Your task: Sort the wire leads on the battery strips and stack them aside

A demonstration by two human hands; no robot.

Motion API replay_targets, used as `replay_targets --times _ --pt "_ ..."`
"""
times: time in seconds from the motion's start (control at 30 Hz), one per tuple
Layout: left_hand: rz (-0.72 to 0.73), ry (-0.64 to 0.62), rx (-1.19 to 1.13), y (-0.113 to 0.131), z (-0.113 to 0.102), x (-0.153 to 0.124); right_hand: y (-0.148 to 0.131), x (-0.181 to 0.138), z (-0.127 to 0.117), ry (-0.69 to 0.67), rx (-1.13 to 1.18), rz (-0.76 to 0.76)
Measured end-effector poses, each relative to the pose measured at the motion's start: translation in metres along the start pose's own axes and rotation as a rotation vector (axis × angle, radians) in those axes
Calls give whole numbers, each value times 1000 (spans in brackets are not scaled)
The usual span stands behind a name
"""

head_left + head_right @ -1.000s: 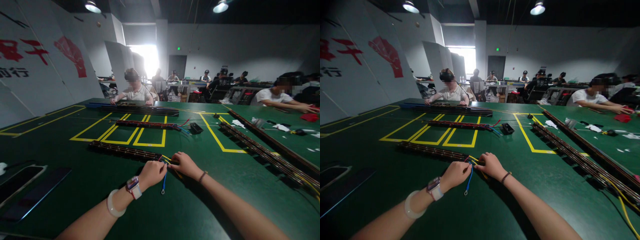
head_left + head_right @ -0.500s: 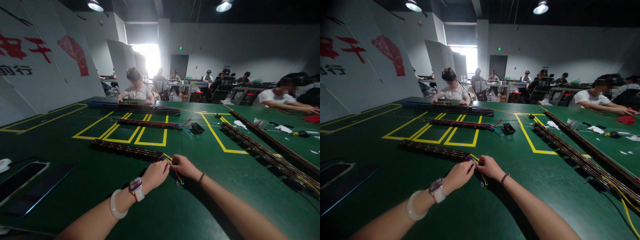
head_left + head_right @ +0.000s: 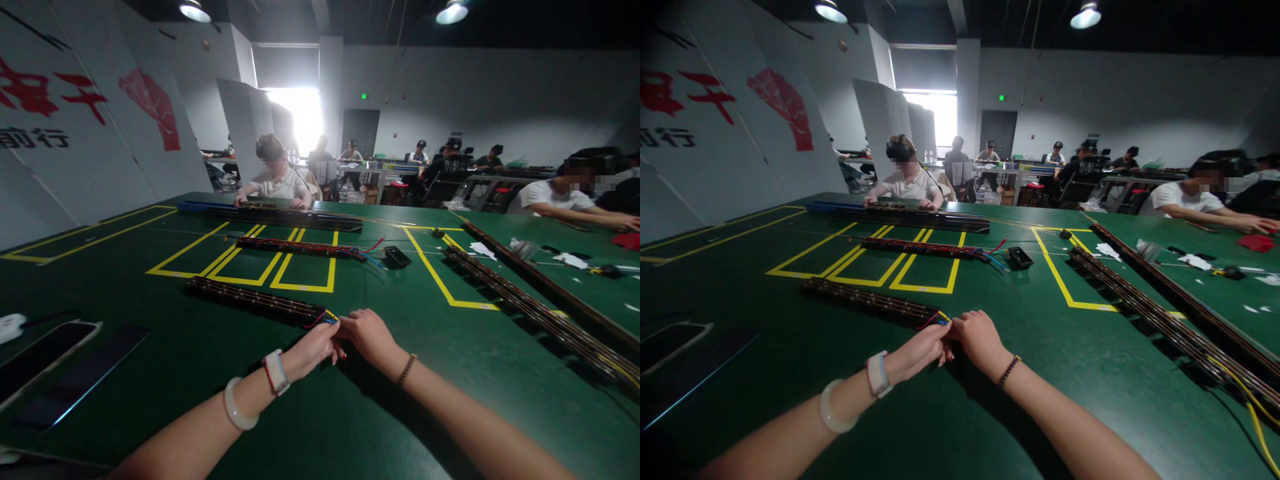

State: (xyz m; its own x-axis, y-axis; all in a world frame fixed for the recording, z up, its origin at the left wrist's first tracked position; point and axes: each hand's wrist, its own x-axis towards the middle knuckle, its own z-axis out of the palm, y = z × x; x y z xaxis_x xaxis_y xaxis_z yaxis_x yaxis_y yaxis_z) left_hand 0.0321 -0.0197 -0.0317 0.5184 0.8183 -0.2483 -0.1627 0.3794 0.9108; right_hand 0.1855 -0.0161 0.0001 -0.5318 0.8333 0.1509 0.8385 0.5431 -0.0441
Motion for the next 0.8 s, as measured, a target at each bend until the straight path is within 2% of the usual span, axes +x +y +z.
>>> replay_targets --times 0.17,0.3,0.43,0.53,0.63,0.7,0.8 --pt "-98 65 -181 -4 3 3 -18 -6 8 24 -272 -112" --pt "-116 110 -216 -5 3 5 -25 -11 2 25 -288 -132" --pt "-101 103 -198 -3 3 3 -23 -16 -19 20 -156 -30" --pt "-106 65 -128 -2 3 0 -18 -18 -32 -107 -63 110" --pt "-106 34 -66 -1 4 -3 -10 -18 -36 -232 7 171" --pt "-102 44 -40 2 5 -5 -1 -15 -35 -219 21 196" --pt "-121 82 22 6 6 -7 14 -9 -31 -111 -9 270"
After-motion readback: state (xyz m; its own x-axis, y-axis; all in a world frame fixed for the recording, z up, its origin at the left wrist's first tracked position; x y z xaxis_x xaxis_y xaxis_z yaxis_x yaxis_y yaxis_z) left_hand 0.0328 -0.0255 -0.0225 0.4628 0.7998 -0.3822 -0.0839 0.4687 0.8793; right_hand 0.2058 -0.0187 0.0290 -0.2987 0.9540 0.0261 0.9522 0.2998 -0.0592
